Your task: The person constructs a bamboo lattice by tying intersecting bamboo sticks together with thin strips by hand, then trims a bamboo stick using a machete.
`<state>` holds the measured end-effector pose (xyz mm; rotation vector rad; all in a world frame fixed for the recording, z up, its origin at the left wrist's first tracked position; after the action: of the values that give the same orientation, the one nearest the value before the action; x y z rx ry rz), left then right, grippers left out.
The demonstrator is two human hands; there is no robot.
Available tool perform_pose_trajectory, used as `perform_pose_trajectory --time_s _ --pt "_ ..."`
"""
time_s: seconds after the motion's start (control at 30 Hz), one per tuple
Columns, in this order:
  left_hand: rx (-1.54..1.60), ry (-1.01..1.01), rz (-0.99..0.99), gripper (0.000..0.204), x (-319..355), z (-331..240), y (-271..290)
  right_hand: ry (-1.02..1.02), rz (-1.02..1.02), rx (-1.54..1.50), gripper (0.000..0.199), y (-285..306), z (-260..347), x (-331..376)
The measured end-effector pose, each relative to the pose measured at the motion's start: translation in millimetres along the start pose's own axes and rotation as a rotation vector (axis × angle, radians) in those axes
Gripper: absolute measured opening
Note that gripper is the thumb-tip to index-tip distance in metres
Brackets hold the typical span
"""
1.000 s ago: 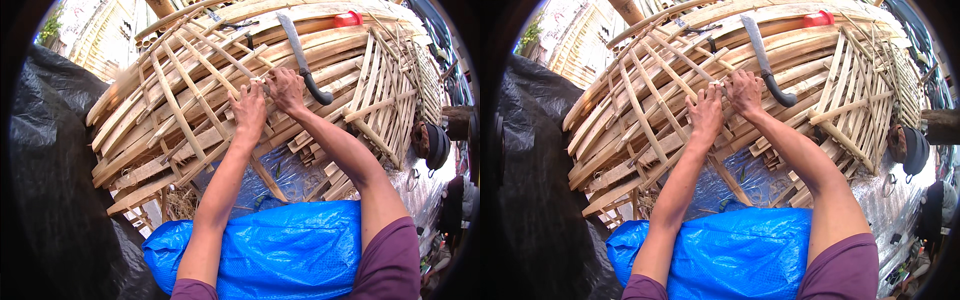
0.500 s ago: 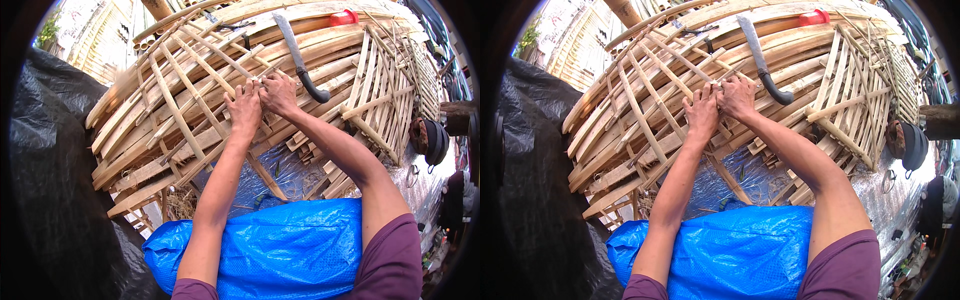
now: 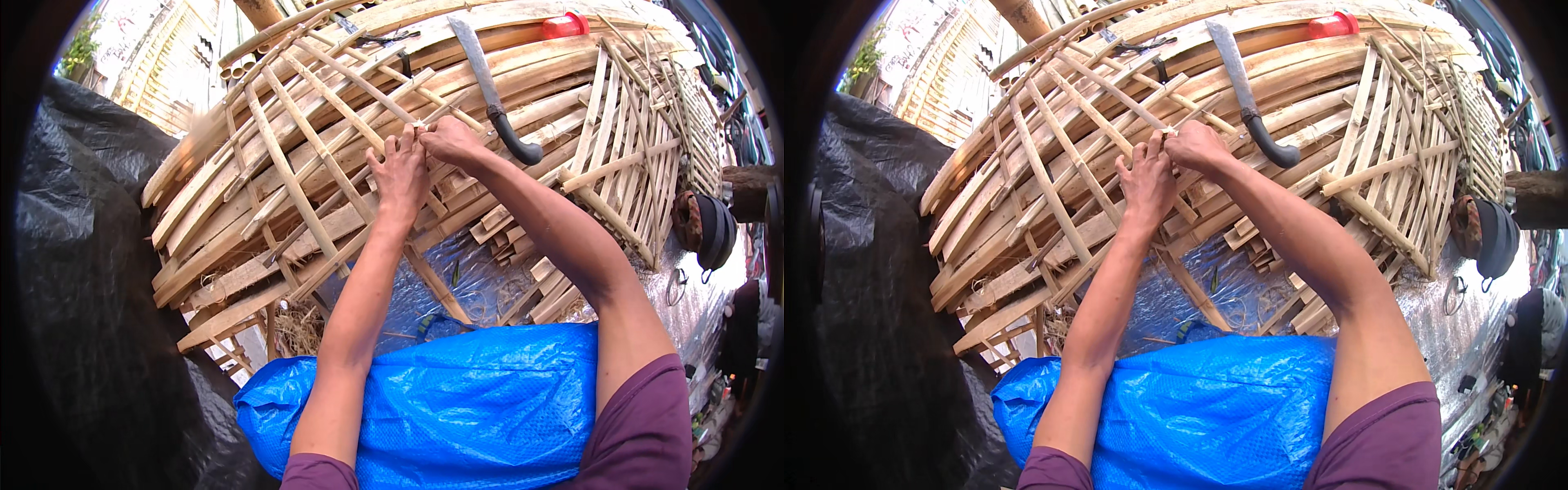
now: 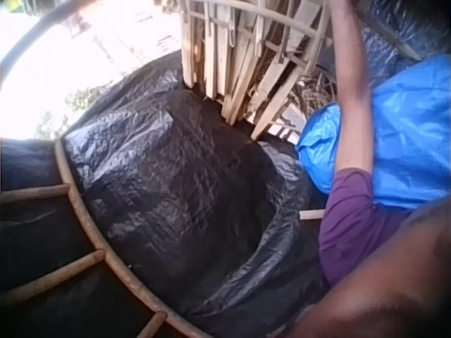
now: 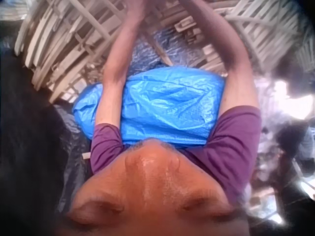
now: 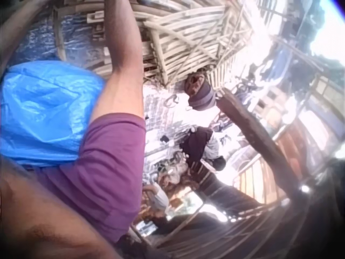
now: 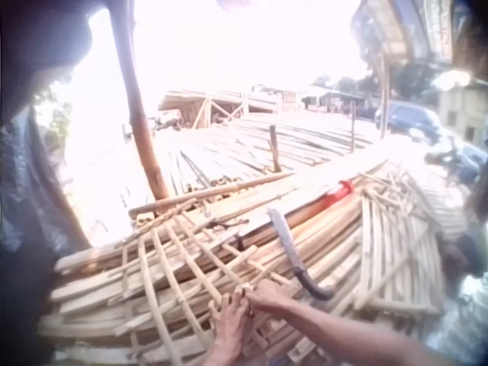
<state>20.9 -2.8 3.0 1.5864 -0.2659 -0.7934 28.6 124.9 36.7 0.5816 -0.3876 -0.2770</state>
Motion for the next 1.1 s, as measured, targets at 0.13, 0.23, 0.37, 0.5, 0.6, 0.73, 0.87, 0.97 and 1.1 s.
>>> perform_pose_trajectory --time_s 0.13,0.23,0.37,0.5,0.6,0.73,0.87,0.97,1.1 --pt "0.005 0.008 0.031 0.059 2 0 1 -0.168 0.192 -0.392 0.027 2 1 -11" --pt "0.037 0.016 -0.003 0.060 2 -1 3 -0.234 0.204 -0.408 0.016 3 -2 -21" --pt "0.018 0.016 0.002 0.064 3 1 2 -0.342 0.170 -0.610 0.015 7 1 -21" --pt "0.037 0.025 0.058 0.064 2 0 3 -0.365 0.194 -0.668 0.019 10 -2 -20" --pt "0.059 0.021 0.047 0.064 1 1 5 -0.324 0.131 -0.682 0.021 9 -3 -18" --pt "0.060 0.016 0.053 0.064 1 -2 5 -0.351 0.141 -0.563 0.021 11 -6 -25" --pt "-0.009 0.007 0.035 0.068 1 0 1 -0.344 0.154 -0.574 0.021 9 -10 -28" --pt "0.027 0.017 0.042 0.066 1 -1 4 -0.305 0.116 -0.600 0.021 8 -9 -30" --pt "0.095 0.028 0.061 0.065 1 2 7 -0.201 0.088 -0.372 0.028 12 -14 -36"
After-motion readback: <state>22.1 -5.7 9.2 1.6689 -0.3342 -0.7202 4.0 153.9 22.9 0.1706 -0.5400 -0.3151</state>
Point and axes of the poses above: each hand's wrist, its own x-axis away from the middle knuckle, its own y-axis out of the back of the hand, z = x × y, the point moved 3 cm from there along -x, towards the middle knuckle, and after that the axes turned 5 degrees about -x, right-handed, at the moved point
